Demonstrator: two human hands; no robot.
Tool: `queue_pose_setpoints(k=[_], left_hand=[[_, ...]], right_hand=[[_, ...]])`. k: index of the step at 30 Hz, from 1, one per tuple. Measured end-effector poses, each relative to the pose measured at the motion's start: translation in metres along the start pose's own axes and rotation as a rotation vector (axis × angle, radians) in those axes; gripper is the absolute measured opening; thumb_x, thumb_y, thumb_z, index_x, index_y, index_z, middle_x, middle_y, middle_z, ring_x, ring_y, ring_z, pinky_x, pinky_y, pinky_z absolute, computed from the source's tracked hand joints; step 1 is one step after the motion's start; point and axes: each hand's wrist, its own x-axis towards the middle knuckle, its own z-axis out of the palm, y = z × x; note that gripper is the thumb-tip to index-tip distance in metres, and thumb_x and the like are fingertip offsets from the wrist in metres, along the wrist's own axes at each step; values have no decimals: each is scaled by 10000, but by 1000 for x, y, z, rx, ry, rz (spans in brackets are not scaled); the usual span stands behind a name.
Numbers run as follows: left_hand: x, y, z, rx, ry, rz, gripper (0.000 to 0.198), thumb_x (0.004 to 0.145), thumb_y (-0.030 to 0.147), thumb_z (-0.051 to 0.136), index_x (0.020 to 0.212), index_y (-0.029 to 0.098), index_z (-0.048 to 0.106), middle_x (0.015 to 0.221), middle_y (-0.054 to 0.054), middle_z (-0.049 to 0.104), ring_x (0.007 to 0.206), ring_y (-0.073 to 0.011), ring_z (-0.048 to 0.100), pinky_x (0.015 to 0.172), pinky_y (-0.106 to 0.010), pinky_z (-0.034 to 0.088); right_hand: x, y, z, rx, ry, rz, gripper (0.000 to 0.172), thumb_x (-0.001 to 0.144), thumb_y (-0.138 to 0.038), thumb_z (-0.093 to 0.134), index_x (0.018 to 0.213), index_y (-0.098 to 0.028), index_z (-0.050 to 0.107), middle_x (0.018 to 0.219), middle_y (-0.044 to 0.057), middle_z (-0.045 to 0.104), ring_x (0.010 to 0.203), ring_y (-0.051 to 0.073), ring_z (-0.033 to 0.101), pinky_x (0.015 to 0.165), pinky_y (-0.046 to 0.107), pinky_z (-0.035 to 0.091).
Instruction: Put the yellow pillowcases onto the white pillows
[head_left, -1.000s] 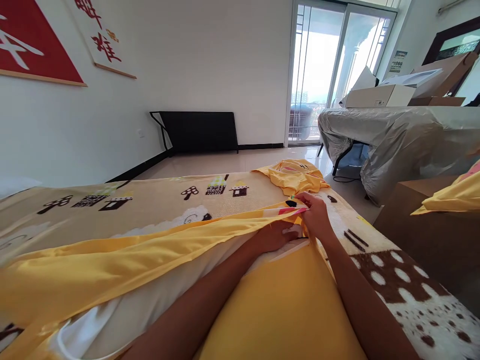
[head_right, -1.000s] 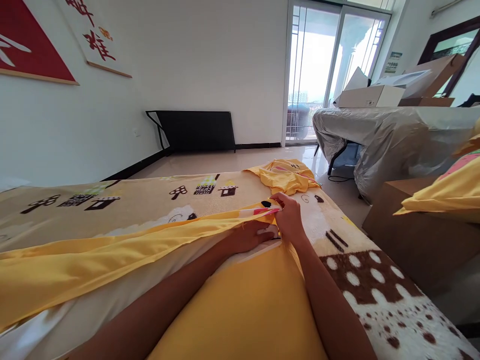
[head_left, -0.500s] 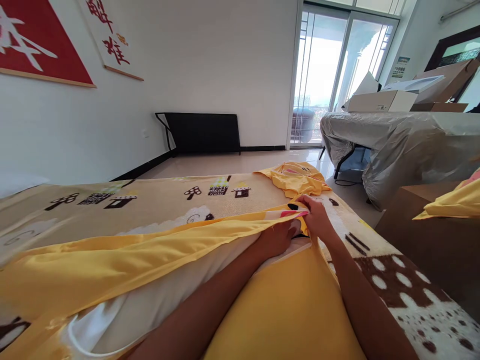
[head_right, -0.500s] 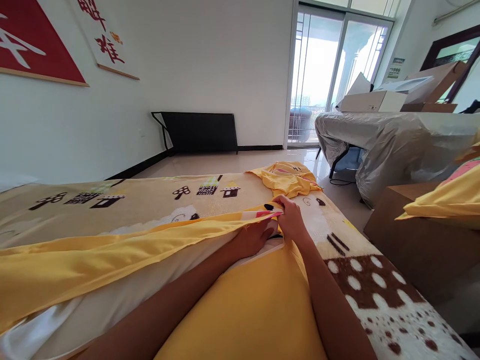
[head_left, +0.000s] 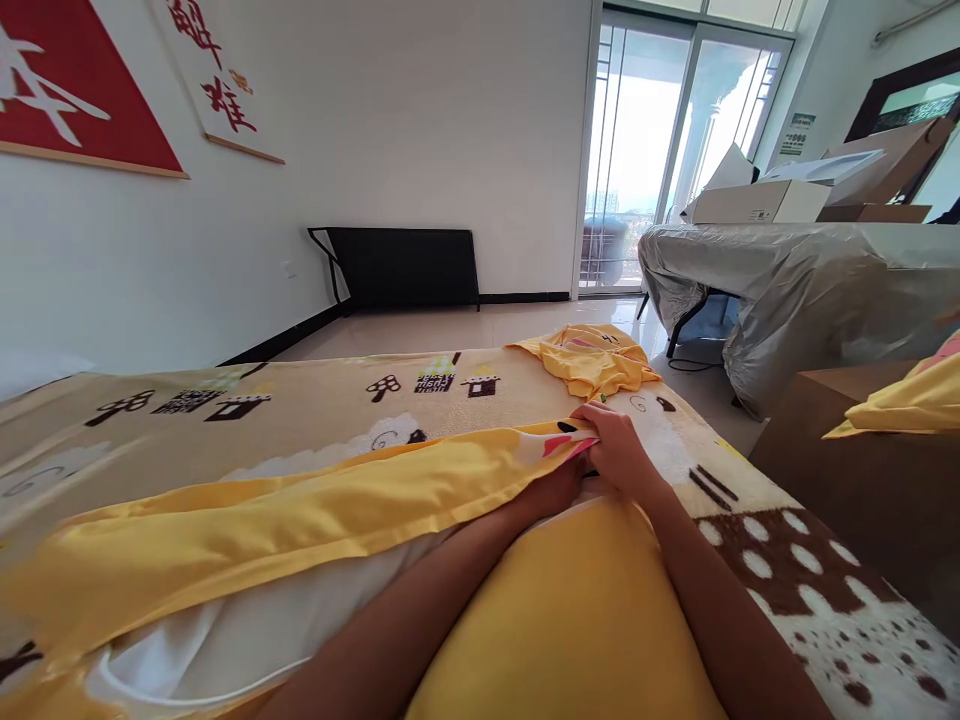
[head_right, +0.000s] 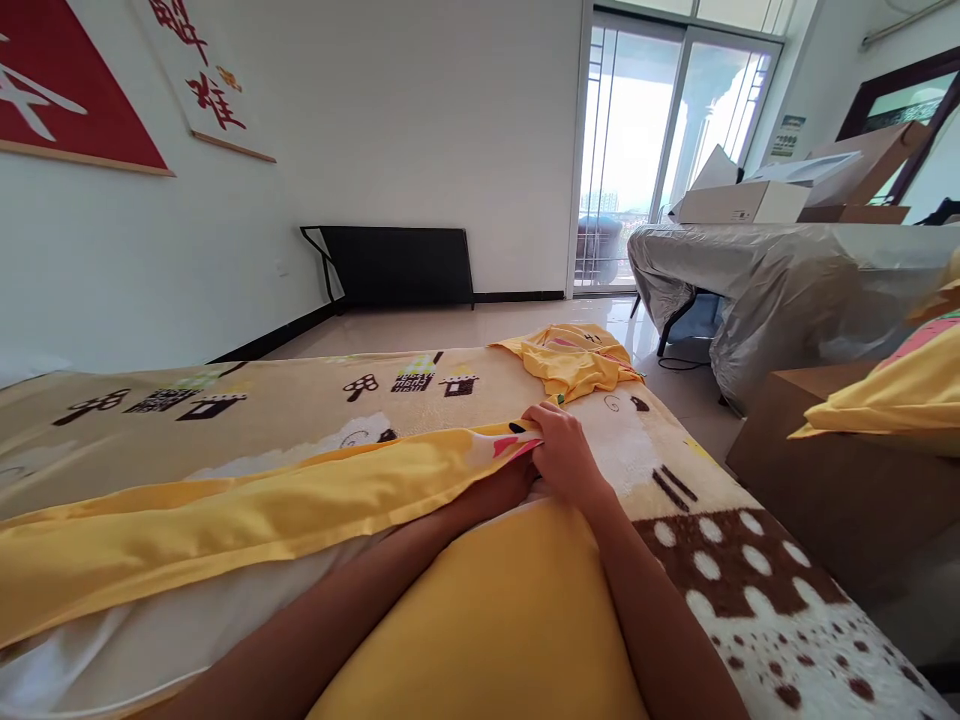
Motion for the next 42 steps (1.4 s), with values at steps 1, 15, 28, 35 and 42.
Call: queue_pose_setpoints(k=[1, 15, 28, 35, 42], left_hand=[[0, 0, -1, 14, -14, -15, 312, 914, 224, 341, 1097, 172, 588, 1075, -100, 655, 971, -212, 608, 942, -419, 464], [-8, 9, -14, 69, -12, 22, 446, 871, 234, 408, 1311, 257, 474, 1323, -58, 552, 1174, -241, 532, 992, -358, 422], [-27, 5, -19, -42, 52, 310, 330, 860, 178, 411, 1090, 201, 645, 1218, -58, 629, 1134, -194, 557, 1001, -316, 422], [-23, 12, -19, -54, 43, 218, 334, 847, 193, 429, 1106, 220, 638, 1195, -53, 643, 1090, -213, 583, 985, -349, 439], [-21, 13, -16, -191, 89, 145, 381, 907, 253, 379, 1231, 197, 571, 1226, -59, 624, 1144, -208, 548, 1041, -358, 392]], right_hand=[[0, 1, -2, 24, -2, 11, 339, 581, 3, 447, 778, -193, 642, 805, 11, 662, 754, 162, 581, 686, 243, 409], [5, 28, -2, -146, 173, 82, 331, 583, -28, 456, 794, -159, 675, 818, 62, 654, 761, 180, 591, 697, 264, 423], [7, 28, -9, -30, 87, 145, 264, 588, -80, 506, 729, -178, 707, 735, 25, 716, 697, 180, 604, 650, 267, 418], [8, 32, -9, 63, 35, 140, 273, 582, -95, 533, 745, -183, 734, 728, 22, 722, 678, 184, 617, 637, 271, 470], [8, 28, -13, 145, -12, 167, 254, 598, -109, 524, 725, -181, 732, 722, 21, 721, 702, 190, 629, 647, 270, 487]])
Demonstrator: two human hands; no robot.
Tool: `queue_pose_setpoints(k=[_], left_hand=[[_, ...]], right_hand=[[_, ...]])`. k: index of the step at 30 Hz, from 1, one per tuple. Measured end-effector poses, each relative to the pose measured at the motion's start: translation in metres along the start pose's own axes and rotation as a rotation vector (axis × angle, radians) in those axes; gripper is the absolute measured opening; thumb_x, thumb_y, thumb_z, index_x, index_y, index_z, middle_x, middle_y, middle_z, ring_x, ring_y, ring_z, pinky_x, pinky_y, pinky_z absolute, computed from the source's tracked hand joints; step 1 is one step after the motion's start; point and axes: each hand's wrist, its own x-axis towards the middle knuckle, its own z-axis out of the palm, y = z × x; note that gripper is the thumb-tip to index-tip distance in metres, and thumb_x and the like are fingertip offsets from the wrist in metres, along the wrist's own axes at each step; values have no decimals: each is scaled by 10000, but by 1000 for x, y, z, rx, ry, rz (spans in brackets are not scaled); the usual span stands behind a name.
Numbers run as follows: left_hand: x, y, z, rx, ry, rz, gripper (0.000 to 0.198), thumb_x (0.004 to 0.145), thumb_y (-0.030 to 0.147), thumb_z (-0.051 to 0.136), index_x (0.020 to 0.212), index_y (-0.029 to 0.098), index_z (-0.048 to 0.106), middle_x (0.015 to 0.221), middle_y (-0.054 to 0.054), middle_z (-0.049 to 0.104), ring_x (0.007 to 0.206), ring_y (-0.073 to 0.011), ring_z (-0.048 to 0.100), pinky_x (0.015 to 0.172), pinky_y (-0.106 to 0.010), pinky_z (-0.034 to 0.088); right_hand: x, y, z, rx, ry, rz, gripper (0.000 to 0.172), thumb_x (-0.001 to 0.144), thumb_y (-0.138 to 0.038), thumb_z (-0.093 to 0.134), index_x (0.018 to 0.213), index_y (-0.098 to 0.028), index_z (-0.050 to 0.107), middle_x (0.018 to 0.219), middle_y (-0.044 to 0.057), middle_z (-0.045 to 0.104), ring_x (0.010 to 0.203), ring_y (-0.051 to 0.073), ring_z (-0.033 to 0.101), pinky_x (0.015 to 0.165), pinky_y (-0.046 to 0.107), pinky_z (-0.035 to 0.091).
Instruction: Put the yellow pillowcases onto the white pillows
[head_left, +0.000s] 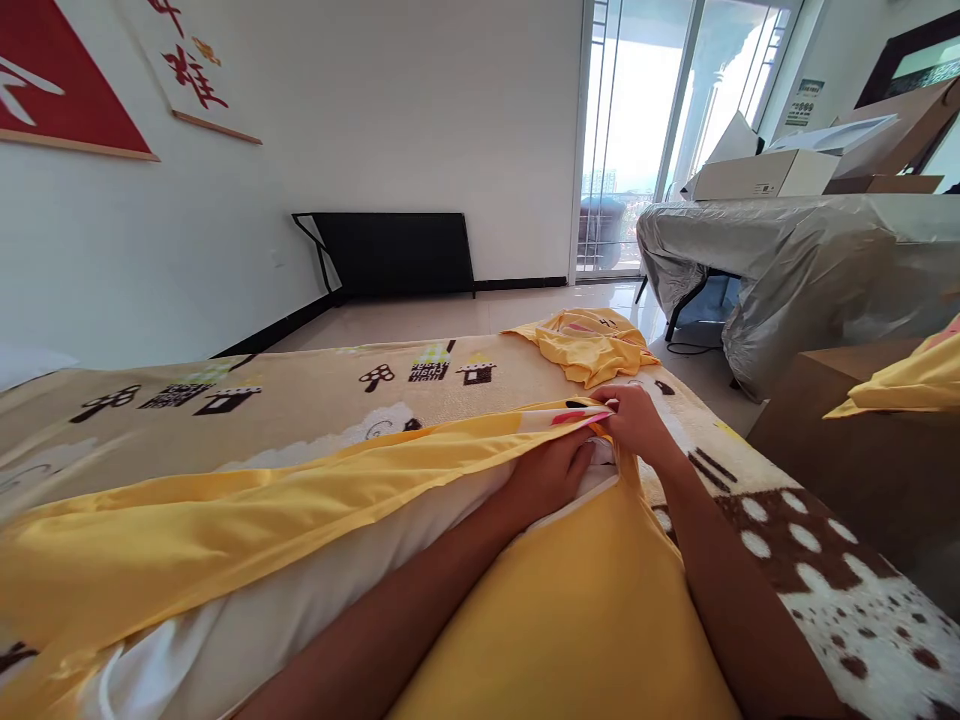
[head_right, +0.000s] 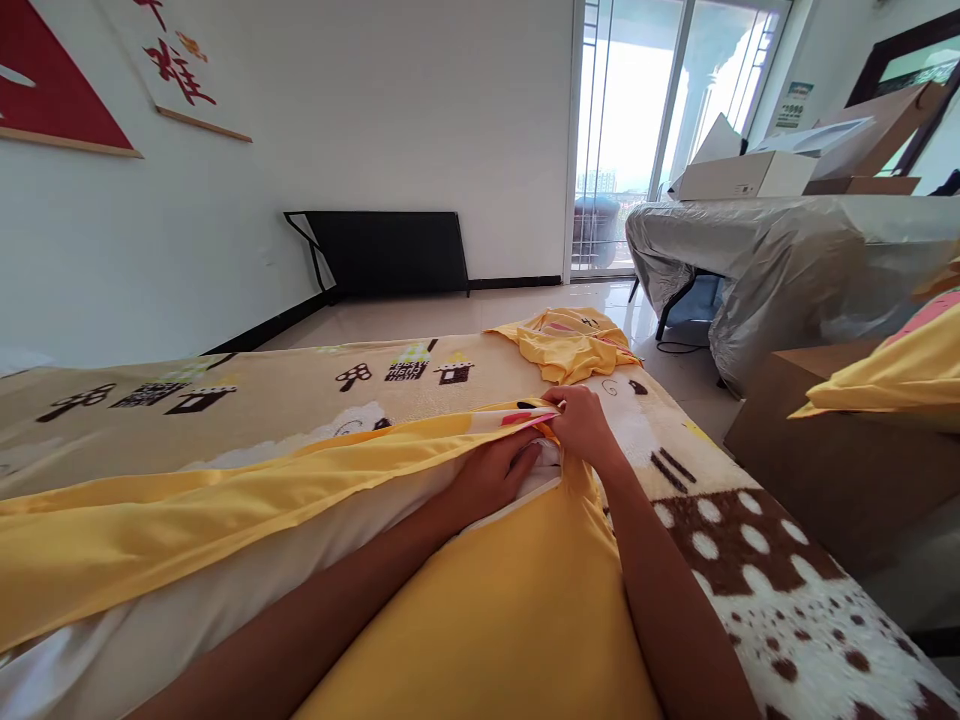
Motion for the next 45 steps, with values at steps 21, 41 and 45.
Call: queue_pose_setpoints(k=[21, 41, 45], left_hand=[[16, -1, 13, 164, 47, -210, 424, 930, 290, 326, 1289, 187, 526, 1334, -79, 553, 1226, -237, 508, 1065, -387, 371], [27, -8, 23, 28, 185, -407, 289, 928, 358, 419, 1071, 226, 633, 1152, -50, 658, 1066, -212, 592, 988, -370, 431], [34, -16, 24, -4, 176, -426, 270, 921, 345, 462, 1060, 172, 617, 1137, -90, 634, 1049, -204, 584, 979, -438, 434]], right_hand=[[0, 2, -2, -97, 25, -57, 150, 638, -168, 537, 608, -177, 683, 606, -4, 661, 617, 142, 533, 582, 231, 399], [-6, -15, -5, -190, -118, -13, 141, 619, -147, 492, 572, -132, 623, 555, -3, 542, 604, 117, 418, 569, 233, 275], [-8, -20, -2, -156, -125, -25, 122, 597, -140, 479, 523, -125, 575, 503, -22, 459, 580, 101, 375, 560, 229, 262]])
